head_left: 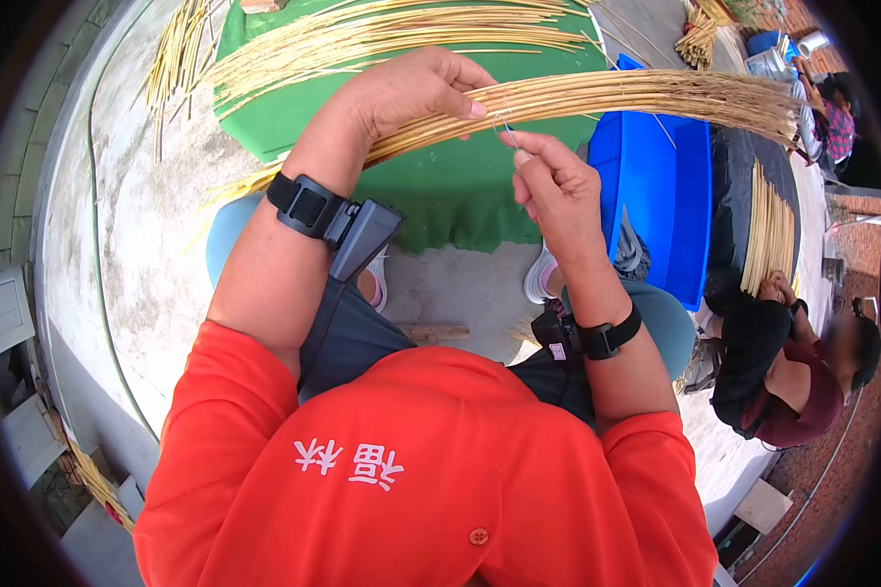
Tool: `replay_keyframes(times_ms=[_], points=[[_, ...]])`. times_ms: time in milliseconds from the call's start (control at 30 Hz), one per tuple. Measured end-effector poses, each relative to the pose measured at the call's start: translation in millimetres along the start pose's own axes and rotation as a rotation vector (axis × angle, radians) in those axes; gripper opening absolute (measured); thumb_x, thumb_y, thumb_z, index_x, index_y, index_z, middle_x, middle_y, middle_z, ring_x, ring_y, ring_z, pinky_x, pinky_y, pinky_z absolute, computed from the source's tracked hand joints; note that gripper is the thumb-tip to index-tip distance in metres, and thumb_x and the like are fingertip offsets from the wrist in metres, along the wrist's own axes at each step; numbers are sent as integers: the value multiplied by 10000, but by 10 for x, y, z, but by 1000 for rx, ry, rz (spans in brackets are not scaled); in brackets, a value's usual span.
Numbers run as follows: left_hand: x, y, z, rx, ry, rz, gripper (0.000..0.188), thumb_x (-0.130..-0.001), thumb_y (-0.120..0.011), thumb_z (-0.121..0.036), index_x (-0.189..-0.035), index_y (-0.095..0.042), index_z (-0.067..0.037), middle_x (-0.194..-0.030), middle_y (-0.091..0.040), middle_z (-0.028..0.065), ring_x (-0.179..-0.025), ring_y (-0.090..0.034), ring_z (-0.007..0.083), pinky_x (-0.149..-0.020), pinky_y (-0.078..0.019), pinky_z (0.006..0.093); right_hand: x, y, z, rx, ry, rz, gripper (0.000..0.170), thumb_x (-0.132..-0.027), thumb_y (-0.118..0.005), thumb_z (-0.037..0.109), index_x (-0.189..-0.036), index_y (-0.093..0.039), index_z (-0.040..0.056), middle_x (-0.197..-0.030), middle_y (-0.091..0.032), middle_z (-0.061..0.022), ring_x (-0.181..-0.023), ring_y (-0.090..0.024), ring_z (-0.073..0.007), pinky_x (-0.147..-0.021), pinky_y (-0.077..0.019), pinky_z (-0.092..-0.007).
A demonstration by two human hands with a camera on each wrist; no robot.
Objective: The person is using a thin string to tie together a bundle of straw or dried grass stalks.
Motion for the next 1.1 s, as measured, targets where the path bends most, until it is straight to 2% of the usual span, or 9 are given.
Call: replay_keyframes(times_ms=[467,1100], points=[[-9,-46,-33,-98,-23,-22,338,-772,-595,-72,-1087,-579,50,-918,-637,59,-792,-580,117,-721,-473,244,12,15,-35,4,-51,-12,215,-854,-502,55,-1022,-632,25,-534,-471,45,-498,-422,-17,-468,-332,-182],[0,-8,-22,-77,-20,-42,364,-739,-628,-63,-1081,-590,53,-933,-648,65,-823,-593,115,-757,-465,235,-16,-37,-159,5,9,1,185,-873,-507,71,-1025,-611,51,-576,-485,36,-509,-402,-23,-469,-331,-187]])
Point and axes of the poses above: each hand's wrist, its own x-axis away from the middle knuckle, its own y-axis out of the back of the hand, z = x × y, the point moved 10 cm from there along -x, towards the middle knuckle
